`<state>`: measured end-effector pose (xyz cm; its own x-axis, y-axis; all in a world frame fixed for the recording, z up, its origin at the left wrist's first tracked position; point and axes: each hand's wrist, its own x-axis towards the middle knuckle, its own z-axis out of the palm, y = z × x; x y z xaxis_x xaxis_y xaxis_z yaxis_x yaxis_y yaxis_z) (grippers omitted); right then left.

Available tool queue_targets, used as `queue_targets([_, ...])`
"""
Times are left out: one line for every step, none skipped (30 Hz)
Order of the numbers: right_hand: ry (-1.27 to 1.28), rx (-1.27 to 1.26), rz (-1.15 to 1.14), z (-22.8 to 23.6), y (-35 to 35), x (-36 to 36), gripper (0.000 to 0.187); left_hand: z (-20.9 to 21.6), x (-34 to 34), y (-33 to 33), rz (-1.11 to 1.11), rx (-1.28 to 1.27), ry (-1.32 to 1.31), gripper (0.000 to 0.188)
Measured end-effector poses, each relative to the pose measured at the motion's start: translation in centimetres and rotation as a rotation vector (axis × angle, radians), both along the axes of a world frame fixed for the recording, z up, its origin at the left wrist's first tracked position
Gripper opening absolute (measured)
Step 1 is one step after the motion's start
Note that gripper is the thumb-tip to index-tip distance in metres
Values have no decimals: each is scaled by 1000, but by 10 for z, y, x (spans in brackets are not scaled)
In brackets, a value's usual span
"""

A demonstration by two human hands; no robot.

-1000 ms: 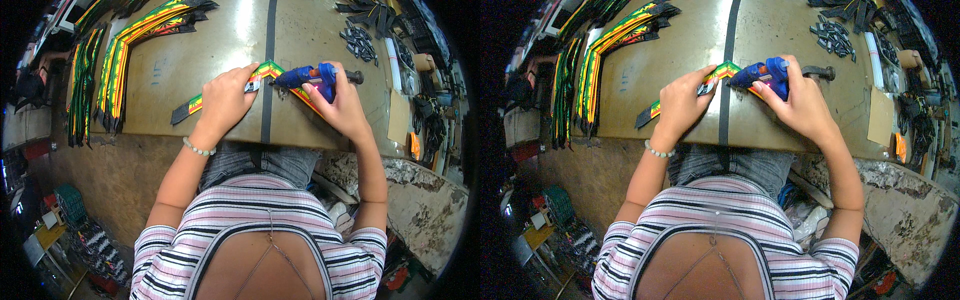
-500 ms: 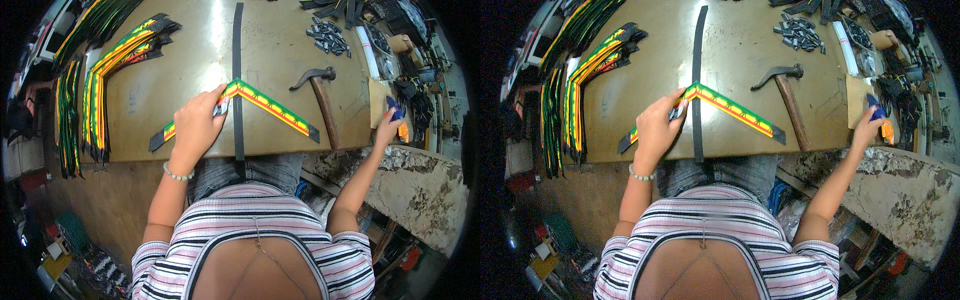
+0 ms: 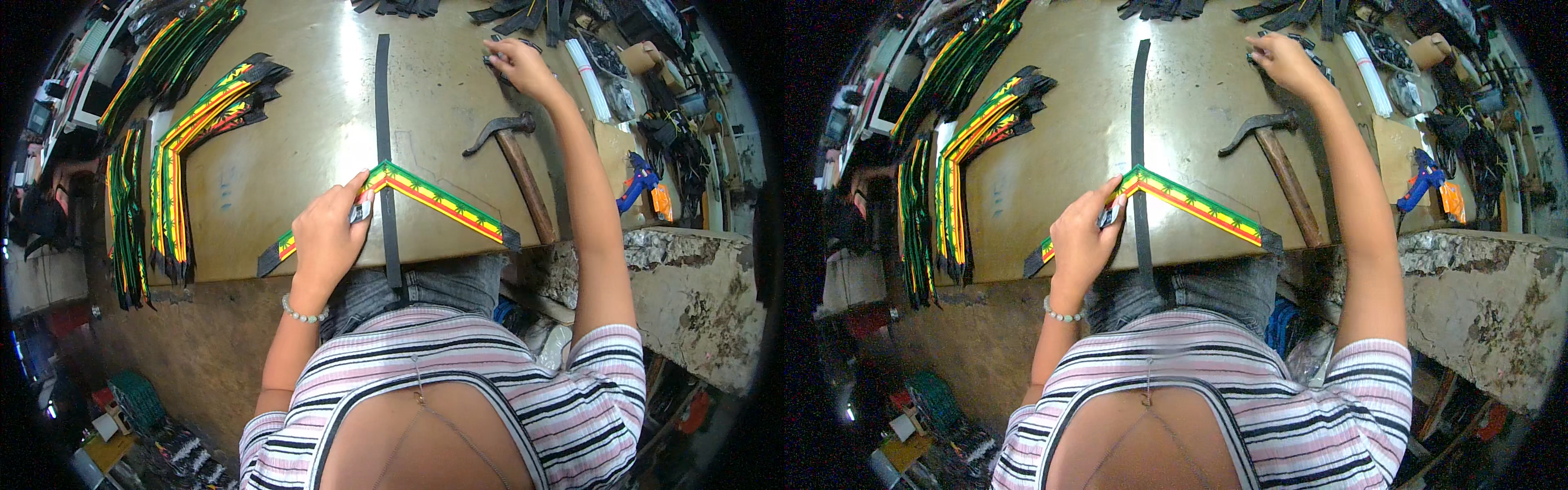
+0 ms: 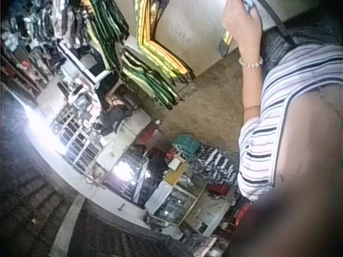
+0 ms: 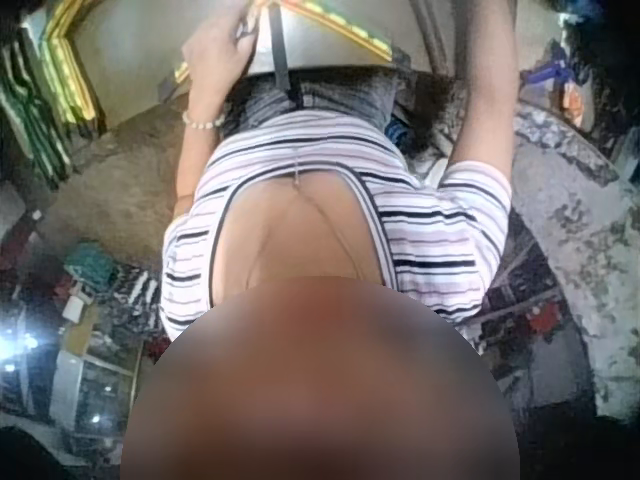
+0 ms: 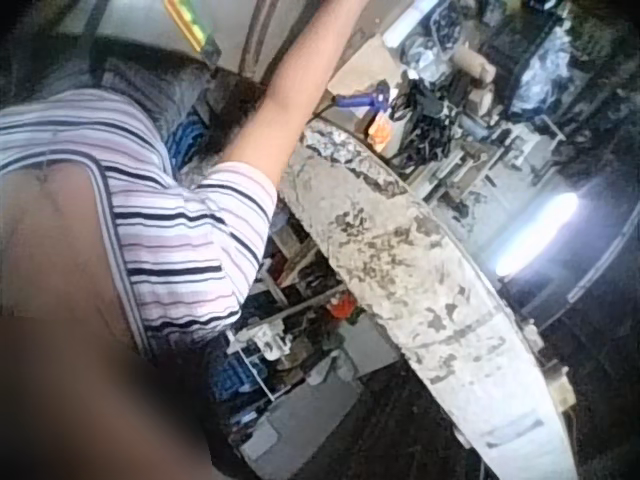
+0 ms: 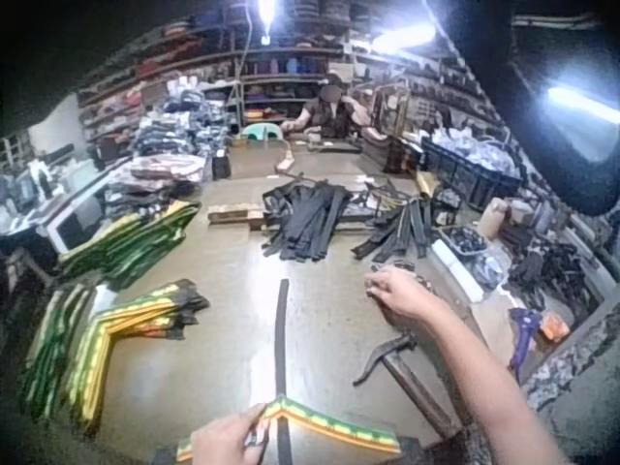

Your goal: The person assembles fabric straps by applying hot glue to black webbing, attaching patterned fabric pieces, and folding the webbing over to secure them. They repeat this process for multiple units, handling the glue gun and fabric pieces throughout.

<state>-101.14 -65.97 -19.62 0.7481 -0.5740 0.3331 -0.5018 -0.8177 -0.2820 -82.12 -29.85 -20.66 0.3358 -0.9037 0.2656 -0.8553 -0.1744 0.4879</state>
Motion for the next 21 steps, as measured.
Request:
queue_targets([116, 27, -28, -2, -6, 7, 25, -1, -1, 1, 6, 12, 11, 27])
queue_targets([219, 51, -74, -3, -9, 12, 25, -1, -1, 1, 5, -24, 5, 27])
queue_targets([173, 61, -71, 0, -9, 13, 25, -2, -1, 1, 8, -39, 9, 27])
queue_targets([115, 71, -86, 3, -7, 13, 25, -4, -1, 1, 14, -49, 22, 27])
queue_targets([54, 96, -91, 7, -4, 12, 25, -5, -1, 1, 12, -52, 11, 27])
queue_targets([-27, 65, -100, 12, 0, 11, 24, -5, -1, 2, 11, -48, 9, 27])
queue_targets([-50, 76, -142, 17, 5, 8, 22, -6, -1, 2, 10, -43, 7, 27])
queue_targets([-67, 45, -136, 21, 11, 5, 21, -7, -1, 3, 8, -44, 5, 27])
queue_targets([-65, 33, -193, 27, 16, 1, 19, -7, -1, 4, 2, -53, -4, 27])
queue_targets([-111, -36, -153, 30, 21, -3, 18, -6, 0, 3, -7, -74, -17, 27])
queue_targets([-141, -91, -170, 34, 26, -9, 16, -6, 1, 3, -9, -56, -13, 27])
queue_targets([-175, -160, -186, 37, 30, -15, 14, -6, 1, 3, -11, -45, -7, 27])
queue_targets([-208, -208, -161, 38, 34, -21, 10, -5, 0, 4, -5, -33, -1, 27])
queue_targets([-138, -160, -203, 38, 35, -27, 11, -5, 0, 4, 0, -27, 9, 27])
queue_targets([-106, -183, -154, 37, 36, -32, 12, -4, -1, 4, 10, -38, 7, 27])
queue_targets([24, -190, -248, 35, 36, -36, 15, -3, -2, 4, 14, -46, 4, 27])
queue_targets([107, -260, -270, 32, 36, -40, 17, -3, -3, 3, 10, -39, -2, 27])
queue_targets([250, -201, -323, 28, 34, -42, 20, -3, -3, 3, 12, -37, 2, 27])
queue_targets([286, -105, -327, 23, 35, -45, 19, -3, -4, 2, 3, -57, 5, 27])
queue_targets([254, -28, -273, 18, 34, -46, 17, -4, -4, 2, 4, -58, 6, 27])
queue_targets([263, -27, -263, 12, 35, -47, 12, -4, -3, 2, 15, -40, -1, 27])
